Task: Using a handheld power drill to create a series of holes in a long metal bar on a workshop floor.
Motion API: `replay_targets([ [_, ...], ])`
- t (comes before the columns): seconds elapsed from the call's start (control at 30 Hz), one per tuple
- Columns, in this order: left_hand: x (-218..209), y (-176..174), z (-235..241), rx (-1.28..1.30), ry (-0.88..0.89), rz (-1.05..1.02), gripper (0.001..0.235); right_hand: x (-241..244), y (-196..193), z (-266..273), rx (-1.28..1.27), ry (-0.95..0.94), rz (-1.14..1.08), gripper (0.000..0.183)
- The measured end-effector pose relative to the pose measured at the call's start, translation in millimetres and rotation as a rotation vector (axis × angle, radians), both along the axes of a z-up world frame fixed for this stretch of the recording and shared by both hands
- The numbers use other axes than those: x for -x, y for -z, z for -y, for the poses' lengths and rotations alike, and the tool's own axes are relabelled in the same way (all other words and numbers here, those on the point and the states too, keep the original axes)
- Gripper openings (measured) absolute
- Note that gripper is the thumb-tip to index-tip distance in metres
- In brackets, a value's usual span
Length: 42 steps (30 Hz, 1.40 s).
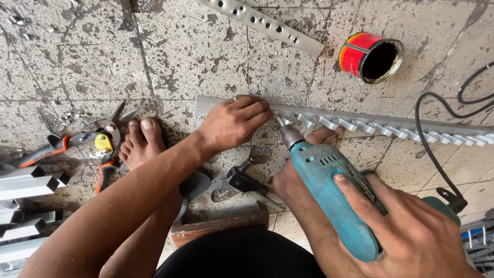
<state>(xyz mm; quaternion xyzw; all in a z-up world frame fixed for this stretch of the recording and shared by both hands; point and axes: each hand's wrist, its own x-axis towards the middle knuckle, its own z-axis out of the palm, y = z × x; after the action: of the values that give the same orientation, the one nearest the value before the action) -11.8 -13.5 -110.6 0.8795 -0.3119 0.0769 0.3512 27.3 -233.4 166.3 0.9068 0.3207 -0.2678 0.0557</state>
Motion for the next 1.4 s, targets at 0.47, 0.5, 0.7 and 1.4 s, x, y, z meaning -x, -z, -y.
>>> replay_targets([
  [0.47, 0, 1, 0, -0.006, -0.005, 0.016, 0.030, -1, 1, -2, -0.046, -0.051, 0.022, 0.059],
  [0.5, -1, 1, 0, -0.007, -0.006, 0.017, 0.030, -3, 2, -1, -0.047, -0.051, 0.022, 0.059],
  [0.7, -1, 1, 0, 0.003, -0.015, 0.026, 0.027, -1, 2, -1, -0.043, -0.081, 0.004, 0.063],
  [1.4, -5, -8, 6, 0.037, 0.017, 0.042, 0.026, 17, -3, -48, 0.047, -0.574, 0.321, 0.034],
])
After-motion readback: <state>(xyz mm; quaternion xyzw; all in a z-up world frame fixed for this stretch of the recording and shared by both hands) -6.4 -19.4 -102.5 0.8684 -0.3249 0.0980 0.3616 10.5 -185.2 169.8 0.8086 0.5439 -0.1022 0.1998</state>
